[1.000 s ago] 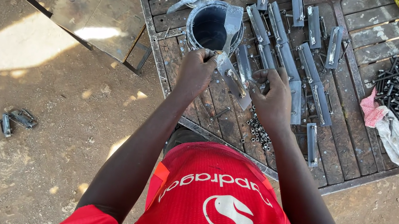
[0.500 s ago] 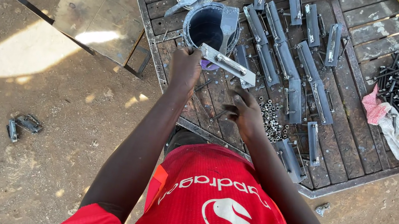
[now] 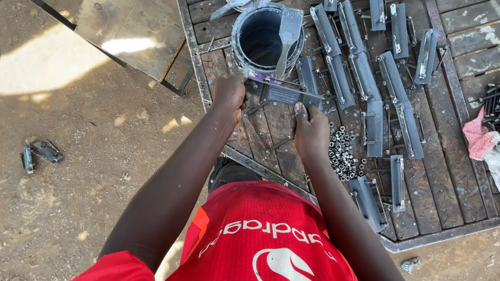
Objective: Painting metal brackets with black paint using a brush
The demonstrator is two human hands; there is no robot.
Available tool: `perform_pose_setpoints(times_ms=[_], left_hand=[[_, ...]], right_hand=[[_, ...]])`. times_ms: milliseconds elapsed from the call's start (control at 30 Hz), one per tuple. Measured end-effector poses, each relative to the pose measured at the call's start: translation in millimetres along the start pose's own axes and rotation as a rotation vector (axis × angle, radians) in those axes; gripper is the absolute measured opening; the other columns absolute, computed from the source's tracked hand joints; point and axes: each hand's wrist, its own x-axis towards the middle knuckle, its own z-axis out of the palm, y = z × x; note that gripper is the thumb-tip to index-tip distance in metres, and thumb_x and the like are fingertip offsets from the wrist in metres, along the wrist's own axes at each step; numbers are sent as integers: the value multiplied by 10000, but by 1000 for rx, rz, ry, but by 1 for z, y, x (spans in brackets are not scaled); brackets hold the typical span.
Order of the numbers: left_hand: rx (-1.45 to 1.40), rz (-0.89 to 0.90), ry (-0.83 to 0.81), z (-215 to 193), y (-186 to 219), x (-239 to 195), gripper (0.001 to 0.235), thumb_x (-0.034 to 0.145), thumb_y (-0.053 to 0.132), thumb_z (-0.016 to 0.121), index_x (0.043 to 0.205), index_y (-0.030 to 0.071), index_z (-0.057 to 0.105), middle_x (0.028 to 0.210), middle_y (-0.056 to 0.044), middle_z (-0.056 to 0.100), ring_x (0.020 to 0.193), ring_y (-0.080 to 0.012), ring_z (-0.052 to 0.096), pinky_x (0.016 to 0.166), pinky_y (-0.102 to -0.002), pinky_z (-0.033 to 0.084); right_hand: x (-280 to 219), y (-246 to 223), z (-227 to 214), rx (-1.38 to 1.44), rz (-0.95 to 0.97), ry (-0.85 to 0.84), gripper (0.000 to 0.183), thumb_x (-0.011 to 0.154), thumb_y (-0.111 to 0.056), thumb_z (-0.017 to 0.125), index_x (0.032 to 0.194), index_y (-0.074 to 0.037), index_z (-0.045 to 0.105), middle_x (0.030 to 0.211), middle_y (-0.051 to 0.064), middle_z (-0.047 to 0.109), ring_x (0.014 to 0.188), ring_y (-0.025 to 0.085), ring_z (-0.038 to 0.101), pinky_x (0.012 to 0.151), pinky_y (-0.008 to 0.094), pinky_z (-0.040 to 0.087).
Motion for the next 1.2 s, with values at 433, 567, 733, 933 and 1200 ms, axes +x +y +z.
perform_pose_setpoints(times_ms=[433,567,733,933,1200], left_hand=[[532,22,-414,32,29,-131,731,905,519,672,1282,-106,629,1110,-284,700,1048,-445,707,793,-535,554],[488,-126,-509,29,57,-151,971,898,590,670,1459,-162,420,1453,-401,459,1367,-534,472,1043,-582,463],[294,-308,-463,34,25,-120,755,803,446,791,1297,-77,563,1188,-207,514,966,-281,596,769,-456,474],[121,-487,-437,25,40,-121,337,730,383,803,884,134,635,951,-49,494,907,-256,550,779,-412,388],[191,-369,-402,26,19,-109,358,785,413,819,794,92,661,824,-105,574,843,-279,634,702,-420,400]], right_hand=[[-15,-36,-11,-153,40,176,335,1059,-258,600,789,-81,687,572,76,601,521,222,618,555,380,469],[-17,-23,-2,-224,-36,133,261,1056,-141,517,943,-5,709,742,188,689,799,429,684,723,528,500],[-23,-45,3,-231,-67,114,237,1062,-160,518,966,-34,694,738,165,692,798,423,677,700,537,496],[-19,-35,8,-269,-60,94,220,1055,-247,590,977,-79,709,736,147,720,751,430,673,666,532,484],[-29,-60,3,-181,-5,48,178,1049,-209,625,1020,-94,757,699,49,737,631,209,653,598,397,466]])
